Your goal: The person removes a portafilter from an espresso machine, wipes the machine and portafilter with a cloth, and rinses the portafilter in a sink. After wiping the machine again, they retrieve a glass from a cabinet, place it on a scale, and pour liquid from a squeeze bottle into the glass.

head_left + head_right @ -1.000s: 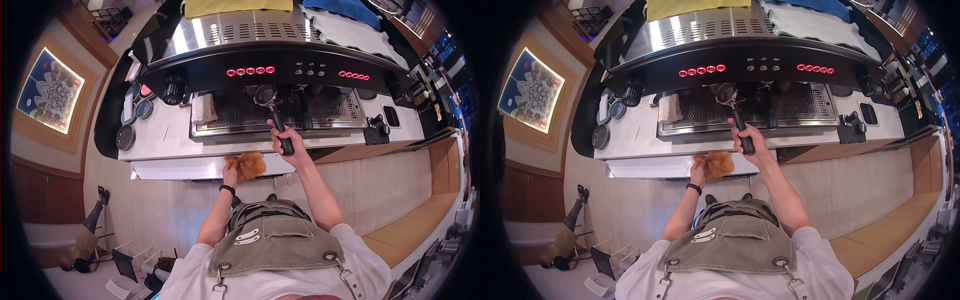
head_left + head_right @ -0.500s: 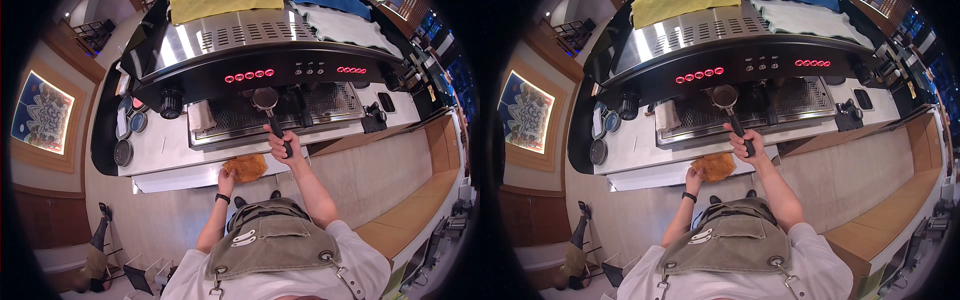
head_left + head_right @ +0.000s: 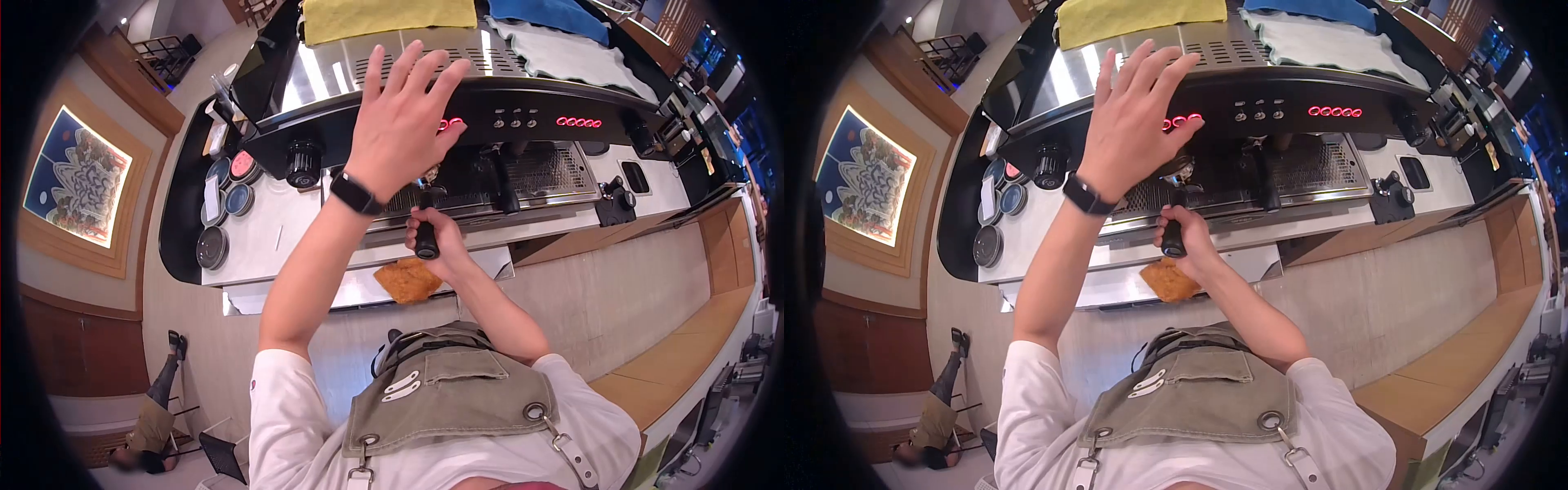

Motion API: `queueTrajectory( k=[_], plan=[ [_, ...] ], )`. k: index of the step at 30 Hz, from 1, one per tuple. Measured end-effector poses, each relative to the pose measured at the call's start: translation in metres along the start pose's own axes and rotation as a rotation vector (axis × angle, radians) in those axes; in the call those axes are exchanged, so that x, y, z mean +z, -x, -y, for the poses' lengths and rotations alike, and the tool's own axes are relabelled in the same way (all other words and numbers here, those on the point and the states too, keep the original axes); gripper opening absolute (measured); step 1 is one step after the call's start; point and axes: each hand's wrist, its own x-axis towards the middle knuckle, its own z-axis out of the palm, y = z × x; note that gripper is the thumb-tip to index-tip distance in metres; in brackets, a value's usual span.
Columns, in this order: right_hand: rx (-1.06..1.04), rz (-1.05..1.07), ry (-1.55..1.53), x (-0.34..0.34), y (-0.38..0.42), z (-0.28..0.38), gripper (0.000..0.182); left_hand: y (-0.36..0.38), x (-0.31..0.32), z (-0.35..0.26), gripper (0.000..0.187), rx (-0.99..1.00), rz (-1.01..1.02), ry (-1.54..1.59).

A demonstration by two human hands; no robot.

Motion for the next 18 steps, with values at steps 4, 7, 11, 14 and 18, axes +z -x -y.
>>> queueTrajectory(
  k=[4,7,11,14,18],
  plan=[
    [-0.107,-0.030,0.110,0.012,0.002,0.000,0.008,-0.008,0.001,0.001,0.067,0.058,0.051,0.029],
    [-0.146,-0.084,0.167,0.013,-0.004,-0.001,0.011,-0.016,-0.012,0.008,0.059,0.122,-0.008,0.157],
    [-0.202,-0.185,0.263,0.026,-0.011,-0.008,0.018,-0.024,0.007,0.021,0.047,0.056,-0.124,0.118],
    [-0.207,-0.218,0.261,0.031,-0.019,-0.014,0.021,-0.024,0.009,0.013,0.047,0.030,-0.102,0.104],
    [-0.167,-0.318,0.250,0.042,-0.020,-0.016,0.022,-0.023,0.008,0.014,0.045,-0.012,-0.121,0.152]
  ],
)
